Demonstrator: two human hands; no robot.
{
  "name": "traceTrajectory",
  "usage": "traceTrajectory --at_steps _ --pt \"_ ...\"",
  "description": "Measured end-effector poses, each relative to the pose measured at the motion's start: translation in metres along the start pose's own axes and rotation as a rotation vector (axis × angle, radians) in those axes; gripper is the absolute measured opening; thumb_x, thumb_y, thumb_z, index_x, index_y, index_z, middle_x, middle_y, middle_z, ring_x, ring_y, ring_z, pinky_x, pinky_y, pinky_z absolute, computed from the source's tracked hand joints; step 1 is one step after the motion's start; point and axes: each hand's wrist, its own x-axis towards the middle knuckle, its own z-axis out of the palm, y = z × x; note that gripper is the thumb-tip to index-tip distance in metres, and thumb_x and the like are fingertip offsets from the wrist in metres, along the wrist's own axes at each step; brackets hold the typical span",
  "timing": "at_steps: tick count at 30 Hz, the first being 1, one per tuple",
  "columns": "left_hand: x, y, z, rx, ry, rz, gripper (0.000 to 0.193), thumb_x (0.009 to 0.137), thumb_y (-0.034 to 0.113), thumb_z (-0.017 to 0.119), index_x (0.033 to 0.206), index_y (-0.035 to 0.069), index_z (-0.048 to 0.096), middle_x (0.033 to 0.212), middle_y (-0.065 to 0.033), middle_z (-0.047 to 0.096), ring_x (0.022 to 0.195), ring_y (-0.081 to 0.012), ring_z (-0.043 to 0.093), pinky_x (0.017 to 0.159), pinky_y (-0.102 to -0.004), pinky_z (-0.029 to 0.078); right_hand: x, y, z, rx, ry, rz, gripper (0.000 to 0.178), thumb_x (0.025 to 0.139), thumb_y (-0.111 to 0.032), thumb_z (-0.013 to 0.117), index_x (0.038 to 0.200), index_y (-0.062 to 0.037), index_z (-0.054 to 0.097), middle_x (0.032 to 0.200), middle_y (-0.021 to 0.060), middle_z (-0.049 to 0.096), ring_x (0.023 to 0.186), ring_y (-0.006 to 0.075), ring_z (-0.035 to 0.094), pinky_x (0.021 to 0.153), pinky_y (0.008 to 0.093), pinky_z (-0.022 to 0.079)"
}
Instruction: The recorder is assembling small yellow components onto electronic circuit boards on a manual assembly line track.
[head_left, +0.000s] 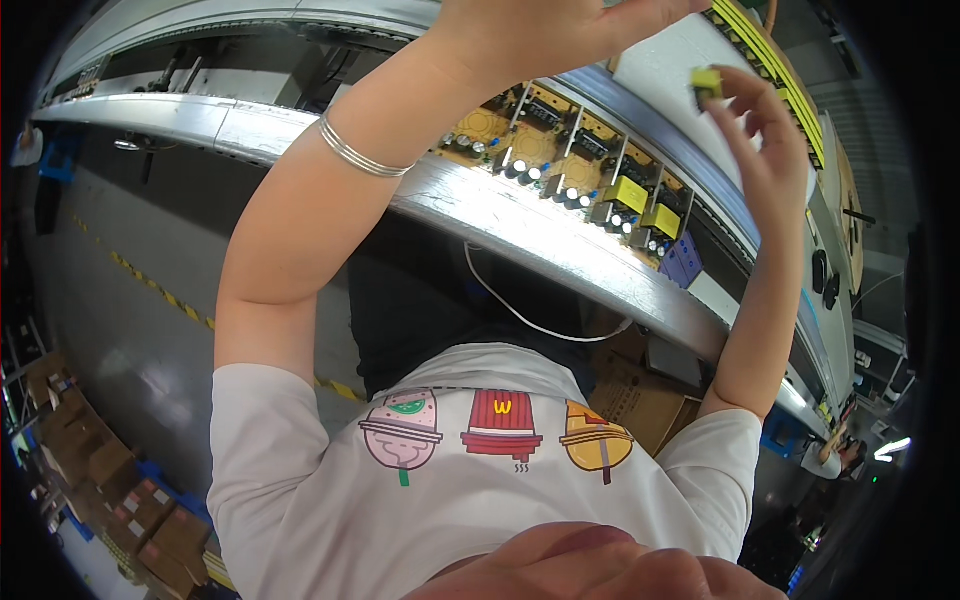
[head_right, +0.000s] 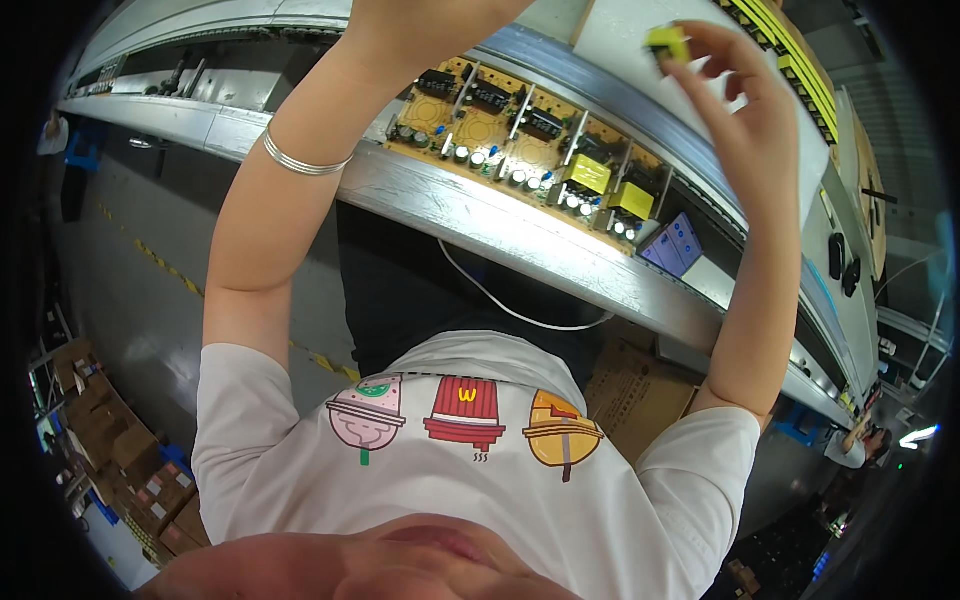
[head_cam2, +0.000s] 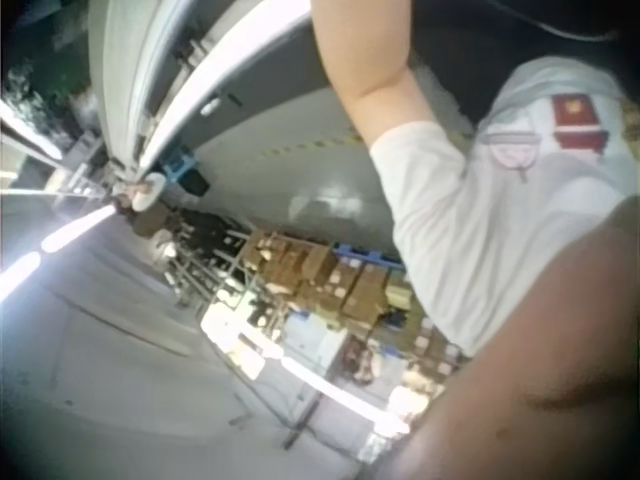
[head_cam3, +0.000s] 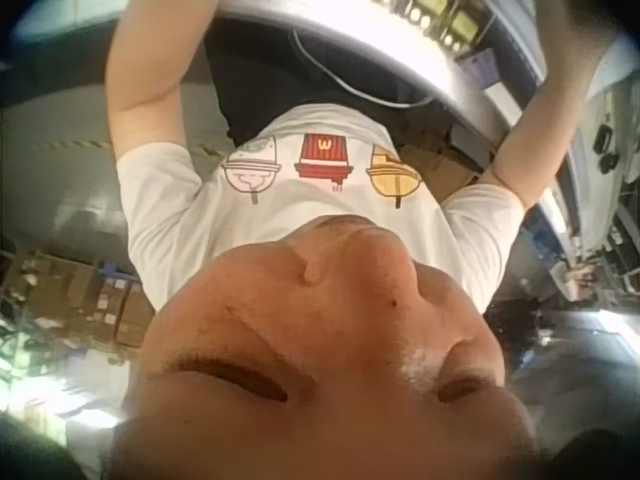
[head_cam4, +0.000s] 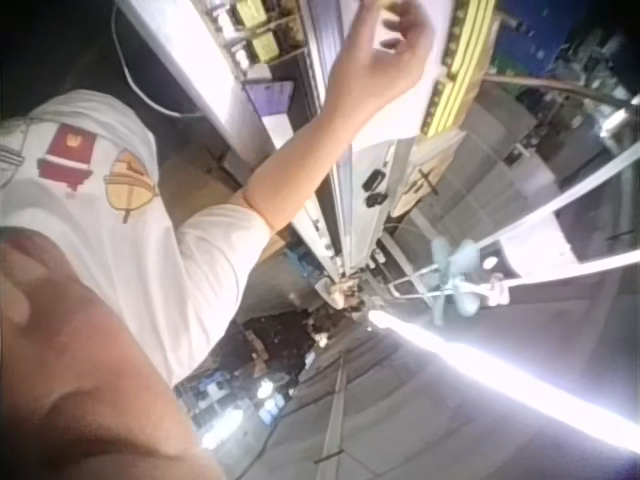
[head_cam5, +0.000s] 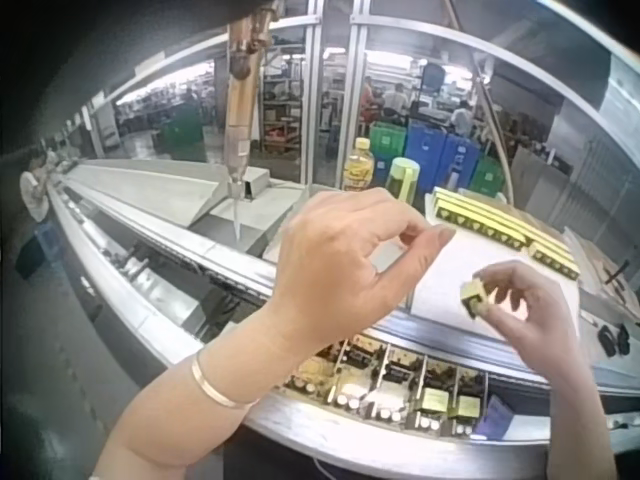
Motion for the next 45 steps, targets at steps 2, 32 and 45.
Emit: traceTrajectory --at_steps 2,32,45 --pt "0.000 0.000 -0.001 -0.021 0.021 -0.015 0.028 0.092 0.026 0.069 0.069 0.011 0.070 0.061 0.0020 0.065 0.052 -0.0111 0.052 0.062 -0.0244 0.041 -0.013 -0.033 0.015 -0.018 -0.070 -0.012 0.028 0.086 -0.022 0.078 0.111 -0.0088 0.075 0.095 0.0046 0.072 0.084 0.0155 0.059 0.073 0.0281 0.047" --pt "-0.007 0.000 -0.013 0.174 -0.022 -0.177 0.029 0.088 0.039 0.074 0.067 0.019 0.071 0.063 0.0096 0.065 0.059 -0.0094 0.057 0.076 -0.0274 0.044 -0.030 -0.093 0.036 -0.045 -0.437 0.156 0.023 0.078 0.000 0.072 0.101 0.0059 0.069 0.095 0.0104 0.061 0.080 0.0239 0.057 0.076 0.0322 0.049" --pt "-0.015 -0.014 -0.010 0.162 0.062 -0.215 0.031 0.087 0.042 0.073 0.064 0.021 0.071 0.063 0.0103 0.064 0.057 -0.0108 0.055 0.078 -0.0292 0.044 -0.019 -0.089 0.038 0.025 -0.431 0.262 0.025 0.077 0.000 0.072 0.102 0.0060 0.071 0.091 0.0107 0.064 0.078 0.0213 0.057 0.073 0.0312 0.048"
